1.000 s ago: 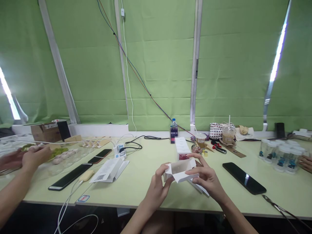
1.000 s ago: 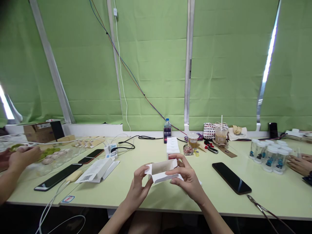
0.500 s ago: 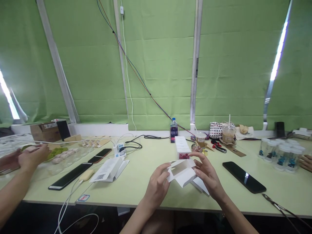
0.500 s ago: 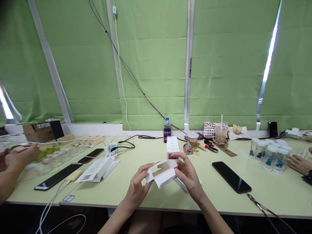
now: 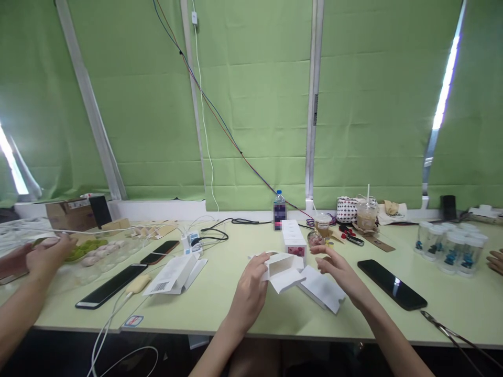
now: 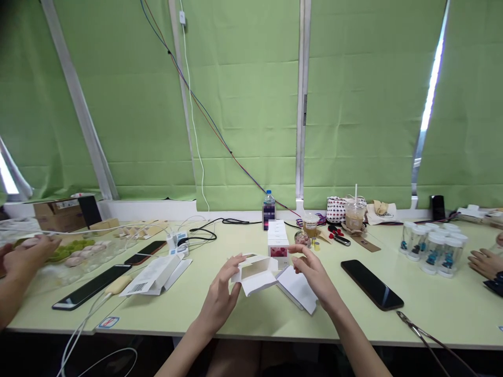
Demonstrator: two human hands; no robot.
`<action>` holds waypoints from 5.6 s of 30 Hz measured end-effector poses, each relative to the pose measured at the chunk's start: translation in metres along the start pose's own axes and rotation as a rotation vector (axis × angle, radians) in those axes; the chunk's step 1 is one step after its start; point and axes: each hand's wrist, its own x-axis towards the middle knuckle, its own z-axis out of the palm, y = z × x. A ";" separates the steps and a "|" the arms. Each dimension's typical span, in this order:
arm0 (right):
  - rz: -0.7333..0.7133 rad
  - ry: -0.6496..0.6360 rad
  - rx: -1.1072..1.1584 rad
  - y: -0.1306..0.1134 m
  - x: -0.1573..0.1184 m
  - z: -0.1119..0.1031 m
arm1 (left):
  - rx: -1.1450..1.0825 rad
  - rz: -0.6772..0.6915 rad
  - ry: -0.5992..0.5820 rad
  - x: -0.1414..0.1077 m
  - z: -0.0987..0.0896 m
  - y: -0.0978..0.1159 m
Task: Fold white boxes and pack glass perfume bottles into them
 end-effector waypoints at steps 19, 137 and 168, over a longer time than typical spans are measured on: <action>0.211 -0.411 -1.016 0.041 0.002 0.005 | -0.199 -0.321 -0.155 -0.009 -0.001 -0.004; -0.016 -0.208 0.534 -0.007 -0.014 0.036 | 0.267 0.547 0.111 -0.004 -0.004 0.012; -0.049 -0.169 0.508 -0.008 -0.013 0.038 | 0.229 0.551 0.102 -0.002 -0.001 0.018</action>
